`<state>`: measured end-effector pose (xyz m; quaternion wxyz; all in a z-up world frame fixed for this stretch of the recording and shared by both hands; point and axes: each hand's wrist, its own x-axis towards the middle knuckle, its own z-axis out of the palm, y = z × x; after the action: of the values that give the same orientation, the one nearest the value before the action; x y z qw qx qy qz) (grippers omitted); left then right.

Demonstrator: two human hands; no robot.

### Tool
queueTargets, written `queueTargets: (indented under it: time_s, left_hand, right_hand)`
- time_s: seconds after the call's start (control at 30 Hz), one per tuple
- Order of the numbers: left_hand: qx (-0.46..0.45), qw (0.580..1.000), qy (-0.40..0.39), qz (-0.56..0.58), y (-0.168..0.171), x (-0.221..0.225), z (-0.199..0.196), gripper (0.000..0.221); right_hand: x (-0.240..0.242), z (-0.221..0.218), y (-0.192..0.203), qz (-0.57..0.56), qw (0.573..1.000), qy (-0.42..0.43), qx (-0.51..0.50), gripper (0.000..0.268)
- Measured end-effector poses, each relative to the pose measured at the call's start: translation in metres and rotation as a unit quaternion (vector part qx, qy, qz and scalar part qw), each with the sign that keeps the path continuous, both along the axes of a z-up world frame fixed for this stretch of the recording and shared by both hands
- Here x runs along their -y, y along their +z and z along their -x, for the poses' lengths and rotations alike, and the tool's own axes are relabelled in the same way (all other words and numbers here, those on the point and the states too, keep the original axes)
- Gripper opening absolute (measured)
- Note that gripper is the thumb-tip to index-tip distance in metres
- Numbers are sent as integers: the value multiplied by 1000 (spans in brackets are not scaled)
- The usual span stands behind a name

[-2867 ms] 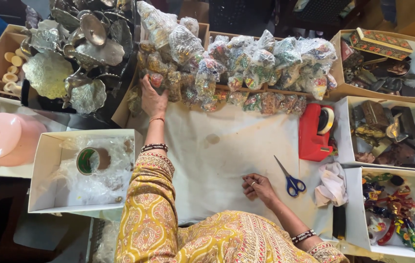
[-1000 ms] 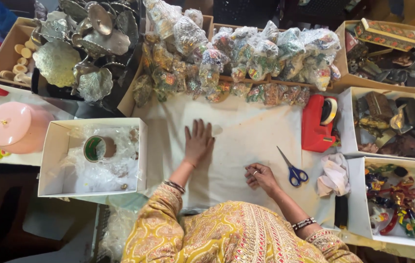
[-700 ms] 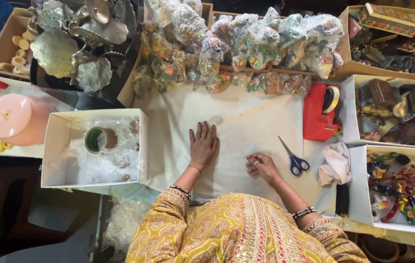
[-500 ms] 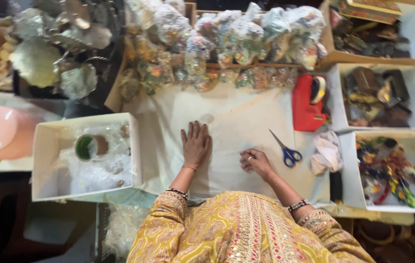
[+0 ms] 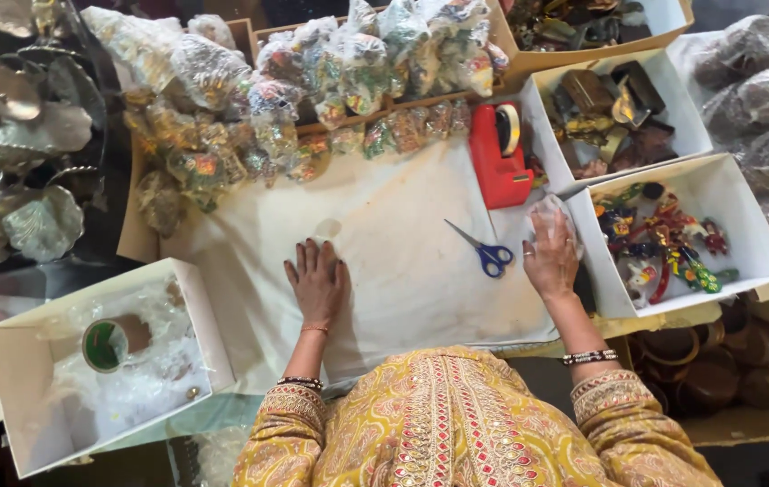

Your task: Wrap small figurines in bubble wrap and secure them with tape for shipment.

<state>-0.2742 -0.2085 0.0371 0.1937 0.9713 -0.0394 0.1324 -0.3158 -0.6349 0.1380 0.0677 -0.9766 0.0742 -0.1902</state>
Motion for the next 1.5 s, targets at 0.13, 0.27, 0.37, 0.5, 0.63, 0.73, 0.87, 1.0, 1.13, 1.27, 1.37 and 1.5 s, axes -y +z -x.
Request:
queueTargets:
  time_s: [0.13,0.27,0.37,0.5,0.63,0.73,0.87,1.0,1.13,1.27,1.37,1.5]
  left_hand:
    - [6,1000,1,-4,1,2,-1,54]
    - [3,1000,6,-9,0,1,1,54]
    - [1,1000,5,-5,3,2,-1,54]
    - [-4,1000,9,-1,3,2,-1,54]
    - [1,1000,13,-1,2,2,1,53]
    - [12,1000,16,3,1,2,-2,52]
    - [20,999,25,-2,1,4,-1,50]
    - [28,999,28,-14,0,4,-3,51]
    - [19,998,54,-20,-3,11,3,51]
    - [2,993,112,-28,-13,30,15,52]
    - [-11,989,148,-27,-16,50,33,54]
    - [-19,987,159,-27,-19,65,64,55]
  right_hand:
    - [32,13,-70,10,1000,15,10,59]
    - [35,12,-91,57,998,-12,-21,52]
    - [40,9,-90,44,998,-11,-39,53]
    - [44,7,-89,34,998,-12,-58,53]
    - [43,8,-90,35,998,-13,-59,50]
    - [45,6,-91,23,999,-4,-49,47]
    - [47,6,-93,33,998,-12,-49,43]
    - [51,6,-97,30,998,-6,-59,42]
    - [48,12,-81,88,994,49,-41,33]
    - [46,18,-69,102,994,46,-3,41]
    - [60,16,-77,6,998,58,-33,53]
    - [60,6,-55,-37,988,35,-148,62]
